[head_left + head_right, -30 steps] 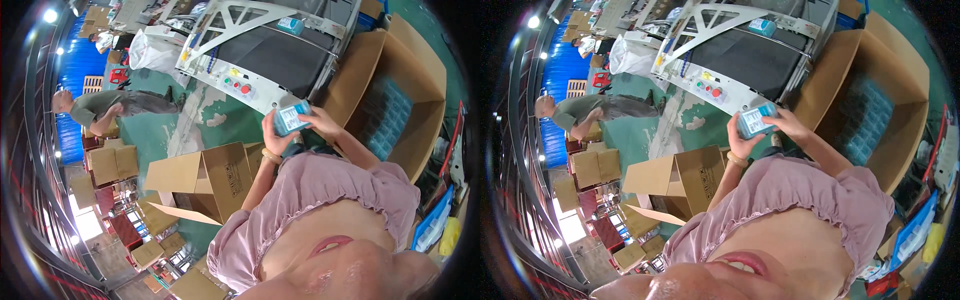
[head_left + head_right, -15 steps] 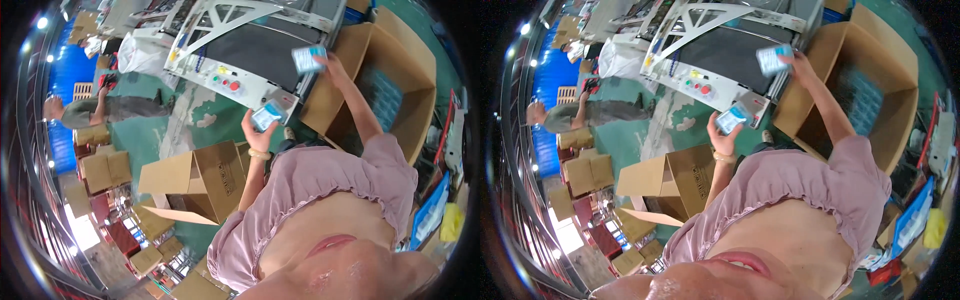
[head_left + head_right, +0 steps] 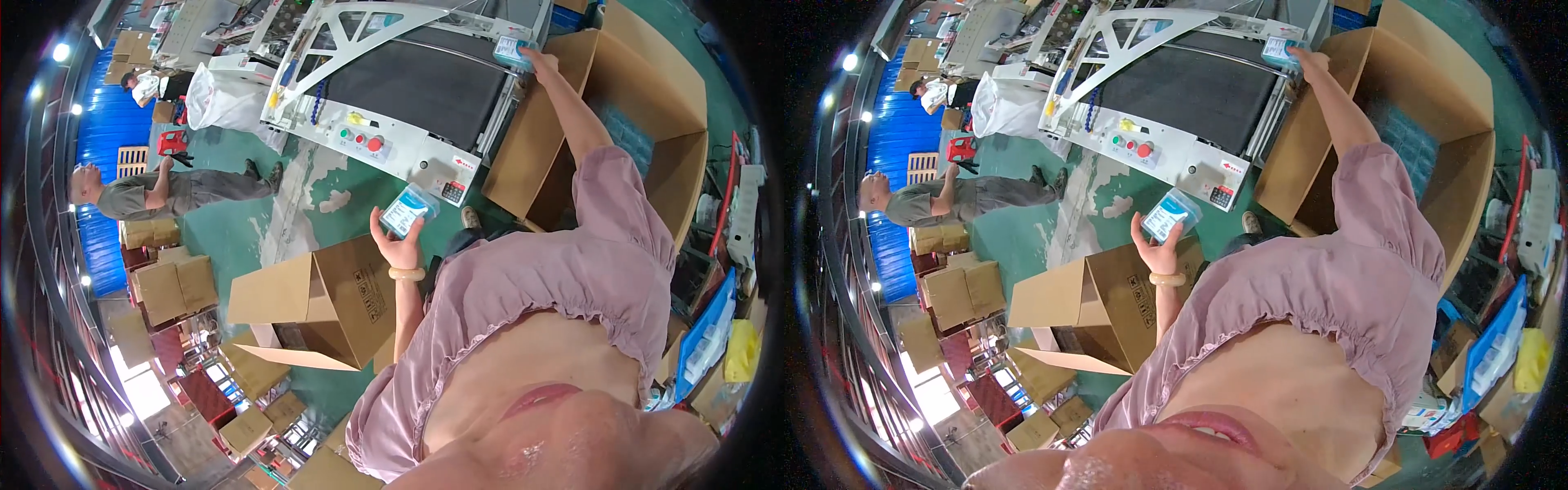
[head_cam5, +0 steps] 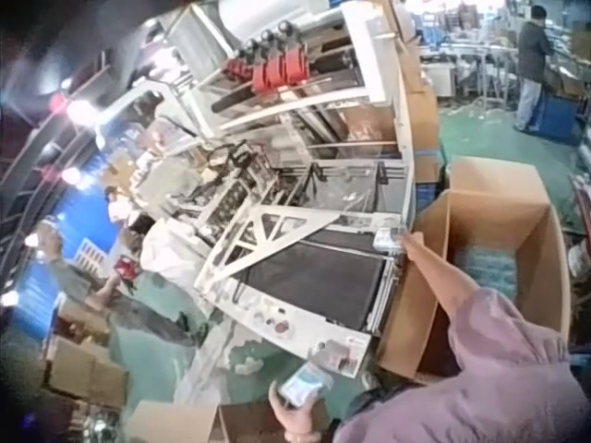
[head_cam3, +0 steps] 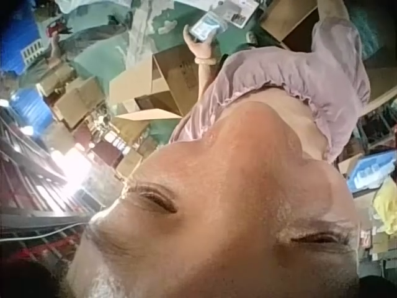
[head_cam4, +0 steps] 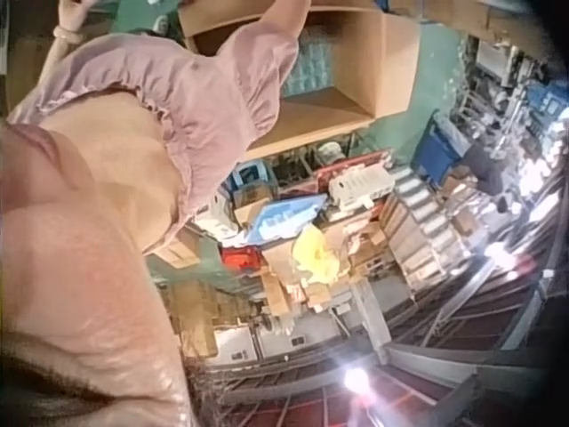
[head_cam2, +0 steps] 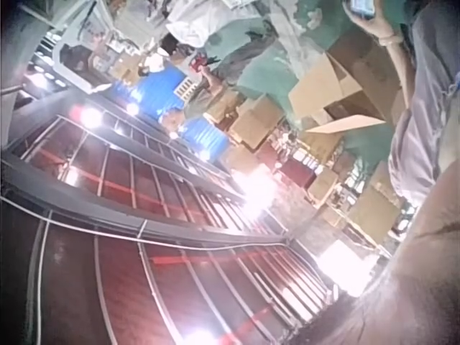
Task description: Packaging individual product boxes into larger shipping cartons at a factory station.
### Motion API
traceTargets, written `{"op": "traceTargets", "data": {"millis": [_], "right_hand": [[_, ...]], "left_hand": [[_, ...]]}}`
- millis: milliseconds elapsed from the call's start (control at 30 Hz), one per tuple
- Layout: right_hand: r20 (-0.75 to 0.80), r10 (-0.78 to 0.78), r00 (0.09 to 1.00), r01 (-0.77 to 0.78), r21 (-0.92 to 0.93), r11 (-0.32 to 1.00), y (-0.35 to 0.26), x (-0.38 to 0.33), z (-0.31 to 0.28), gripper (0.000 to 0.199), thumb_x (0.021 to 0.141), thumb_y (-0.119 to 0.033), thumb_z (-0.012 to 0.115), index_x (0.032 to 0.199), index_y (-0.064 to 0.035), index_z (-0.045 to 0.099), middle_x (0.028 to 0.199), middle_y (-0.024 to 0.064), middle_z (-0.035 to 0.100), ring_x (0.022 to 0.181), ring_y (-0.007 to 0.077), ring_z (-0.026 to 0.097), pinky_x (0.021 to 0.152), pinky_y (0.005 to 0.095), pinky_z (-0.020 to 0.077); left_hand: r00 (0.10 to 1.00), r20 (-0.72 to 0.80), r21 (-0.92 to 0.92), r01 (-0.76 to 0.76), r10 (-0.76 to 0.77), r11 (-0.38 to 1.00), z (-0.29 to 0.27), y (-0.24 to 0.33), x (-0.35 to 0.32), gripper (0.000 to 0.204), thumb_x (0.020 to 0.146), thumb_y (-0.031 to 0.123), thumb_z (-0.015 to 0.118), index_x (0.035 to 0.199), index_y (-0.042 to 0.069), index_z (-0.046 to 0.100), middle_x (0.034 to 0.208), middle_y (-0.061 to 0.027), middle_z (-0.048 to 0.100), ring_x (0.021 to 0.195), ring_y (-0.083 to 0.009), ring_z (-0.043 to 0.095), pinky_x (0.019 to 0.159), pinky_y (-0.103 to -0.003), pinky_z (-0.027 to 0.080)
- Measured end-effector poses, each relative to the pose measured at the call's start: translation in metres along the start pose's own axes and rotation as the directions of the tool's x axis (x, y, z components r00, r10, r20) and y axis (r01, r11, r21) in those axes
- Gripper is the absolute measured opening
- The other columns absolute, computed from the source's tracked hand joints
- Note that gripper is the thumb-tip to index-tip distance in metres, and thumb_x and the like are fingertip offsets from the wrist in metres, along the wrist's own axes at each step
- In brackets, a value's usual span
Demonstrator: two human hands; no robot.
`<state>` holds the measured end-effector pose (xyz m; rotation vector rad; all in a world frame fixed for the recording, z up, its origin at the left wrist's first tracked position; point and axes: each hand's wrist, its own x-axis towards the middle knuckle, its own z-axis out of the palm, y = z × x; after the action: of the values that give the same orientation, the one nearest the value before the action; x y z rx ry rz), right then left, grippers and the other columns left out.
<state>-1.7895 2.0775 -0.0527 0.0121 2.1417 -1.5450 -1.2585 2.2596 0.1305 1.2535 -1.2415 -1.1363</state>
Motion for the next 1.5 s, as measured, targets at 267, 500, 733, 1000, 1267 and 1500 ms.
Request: {"op": "traceTargets", "data": {"millis": [267, 500, 733, 1000, 1267, 1500], "right_hand": [[0.396, 0.094, 0.914, -0.069, -0.077, 0.995, -0.018, -0.071, 0.035, 0.062, 0.056, -0.036, 0.078, 0.097, 0.0066, 0.058, 0.095, 0.0162, 0.062, 0.093, 0.0257, 0.058, 0.075, 0.0338, 0.0454], [0.557, -0.393, 0.732, 0.381, 0.144, 0.913, -0.009, -0.19, 0.004, 0.029, 0.075, -0.011, 0.064, 0.103, -0.0032, 0.058, 0.078, 0.0002, 0.06, 0.064, 0.0095, 0.054, 0.054, 0.0256, 0.043], [0.962, 0.11, 0.25, -0.377, -0.008, 0.926, 0.042, -0.375, -0.072, 0.033, 0.081, -0.016, 0.06, 0.111, -0.0051, 0.052, 0.094, 0.0037, 0.058, 0.073, 0.0109, 0.056, 0.059, 0.0227, 0.0456], [0.991, 0.104, 0.081, -0.384, -0.065, 0.921, 0.014, -0.384, -0.101, 0.037, 0.084, -0.015, 0.053, 0.12, -0.0073, 0.046, 0.104, 0.0017, 0.056, 0.093, 0.0122, 0.054, 0.071, 0.0246, 0.0442], [0.907, 0.192, 0.375, -0.209, -0.119, 0.971, 0.023, -0.367, -0.094, 0.035, 0.079, -0.025, 0.059, 0.109, -0.0084, 0.052, 0.102, 0.0019, 0.056, 0.088, 0.0112, 0.052, 0.074, 0.0264, 0.0404], [0.859, 0.218, 0.463, -0.324, -0.065, 0.944, 0.025, -0.381, -0.085, 0.037, 0.078, -0.029, 0.061, 0.108, -0.0081, 0.052, 0.096, 0.0004, 0.058, 0.084, 0.0109, 0.053, 0.071, 0.0257, 0.0419]], "left_hand": [[0.998, -0.06, 0.052, 0.001, 0.002, 0.999, -0.012, 0.004, 0.003, 0.083, 0.06, 0.003, 0.078, 0.129, 0.006, 0.032, 0.119, -0.0085, 0.04, 0.101, -0.0186, 0.049, 0.079, -0.029, 0.047], [0.998, 0.031, 0.084, -0.053, 0.051, 0.995, 0.007, 0.001, 0.009, 0.083, 0.059, 0.002, 0.078, 0.128, 0.007, 0.032, 0.118, -0.0075, 0.042, 0.098, -0.02, 0.052, 0.079, -0.03, 0.048], [0.986, 0.141, 0.116, -0.101, 0.085, 0.988, 0.023, -0.012, 0.011, 0.086, 0.054, 0.012, 0.082, 0.126, 0.005, 0.036, 0.116, -0.0111, 0.044, 0.1, -0.0204, 0.051, 0.082, -0.034, 0.044], [0.932, 0.279, 0.107, -0.268, 0.23, 0.957, 0.047, 0.003, 0.002, 0.081, 0.057, 0.016, 0.08, 0.125, 0.004, 0.037, 0.115, -0.0128, 0.046, 0.1, -0.0227, 0.05, 0.08, -0.034, 0.044], [0.997, 0.053, 0.209, -0.071, 0.061, 0.975, 0.031, 0.0, -0.001, 0.07, 0.065, 0.019, 0.075, 0.125, 0.007, 0.039, 0.117, -0.0112, 0.046, 0.097, -0.0237, 0.052, 0.078, -0.034, 0.045], [0.998, -0.008, 0.222, 0.059, -0.059, 0.973, -0.006, -0.018, -0.003, 0.063, 0.07, 0.016, 0.073, 0.123, 0.007, 0.041, 0.119, -0.0075, 0.047, 0.097, -0.02, 0.052, 0.078, -0.032, 0.044]]}}
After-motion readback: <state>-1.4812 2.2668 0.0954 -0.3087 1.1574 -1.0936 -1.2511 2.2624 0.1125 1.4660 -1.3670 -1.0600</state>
